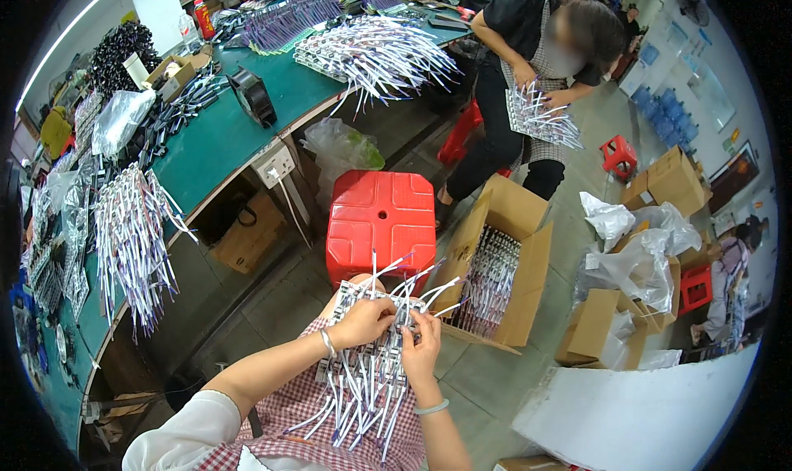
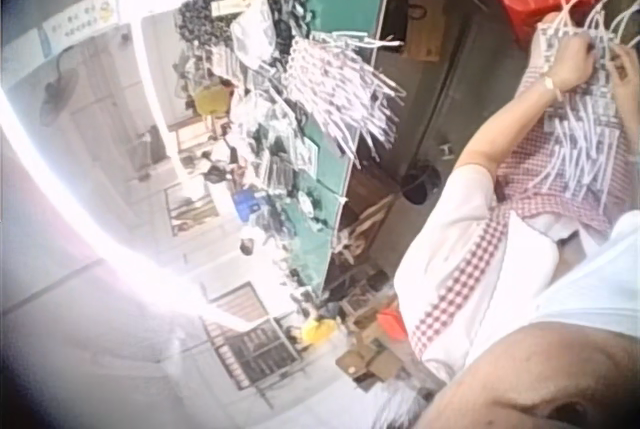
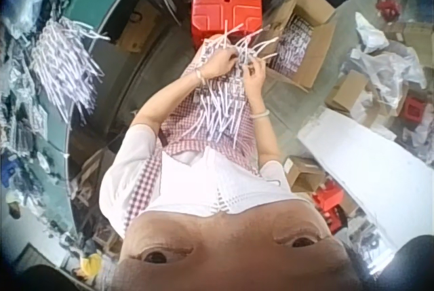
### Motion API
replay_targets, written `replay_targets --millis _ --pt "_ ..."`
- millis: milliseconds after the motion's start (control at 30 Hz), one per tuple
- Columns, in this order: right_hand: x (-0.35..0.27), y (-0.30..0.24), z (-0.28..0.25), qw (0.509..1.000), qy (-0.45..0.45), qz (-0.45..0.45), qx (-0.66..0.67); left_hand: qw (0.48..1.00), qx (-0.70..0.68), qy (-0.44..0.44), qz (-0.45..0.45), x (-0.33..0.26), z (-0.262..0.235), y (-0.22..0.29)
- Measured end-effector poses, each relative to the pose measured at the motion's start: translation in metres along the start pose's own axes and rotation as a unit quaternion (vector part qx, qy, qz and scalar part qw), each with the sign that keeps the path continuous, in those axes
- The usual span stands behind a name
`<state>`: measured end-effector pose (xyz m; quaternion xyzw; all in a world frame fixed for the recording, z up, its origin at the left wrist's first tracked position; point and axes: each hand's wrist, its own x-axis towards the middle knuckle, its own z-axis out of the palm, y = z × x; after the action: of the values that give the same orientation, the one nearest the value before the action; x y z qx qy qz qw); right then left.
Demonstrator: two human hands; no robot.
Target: Assembling and organizing LED boards with attached wires into boxes in a factory setting.
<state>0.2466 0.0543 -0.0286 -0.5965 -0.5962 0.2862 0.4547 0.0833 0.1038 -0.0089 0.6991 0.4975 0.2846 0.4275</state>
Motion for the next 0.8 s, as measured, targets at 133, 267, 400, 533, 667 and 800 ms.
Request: replay_targets --millis 133,267,400,533,667,800 --pt "-0.005 -0.007 0.002 0.999 0.016 0.026 0.010 0.999 -0.002 0.035 -0.010 -0.004 0.003 0.001" --pt "-0.018 -0.002 0.002 0.997 0.020 -0.067 -0.013 0.996 0.074 0.043 0.028 -0.014 0.011 0.003" --pt "-0.023 0.001 -0.010 0.988 0.021 -0.125 -0.086 0.995 -0.035 0.054 0.078 -0.027 0.000 0.010" --pt "-0.026 -0.019 -0.035 0.993 0.067 -0.073 -0.065 0.989 -0.047 0.133 0.035 -0.066 -0.057 0.032" --pt "-0.028 -0.038 -0.061 0.973 0.145 -0.103 -0.149 0.989 -0.007 0.142 0.030 -0.102 -0.095 0.026" --pt "-0.041 -0.046 -0.058 0.985 -0.032 -0.149 -0.077 0.994 0.044 0.076 0.065 -0.116 -0.088 0.026"
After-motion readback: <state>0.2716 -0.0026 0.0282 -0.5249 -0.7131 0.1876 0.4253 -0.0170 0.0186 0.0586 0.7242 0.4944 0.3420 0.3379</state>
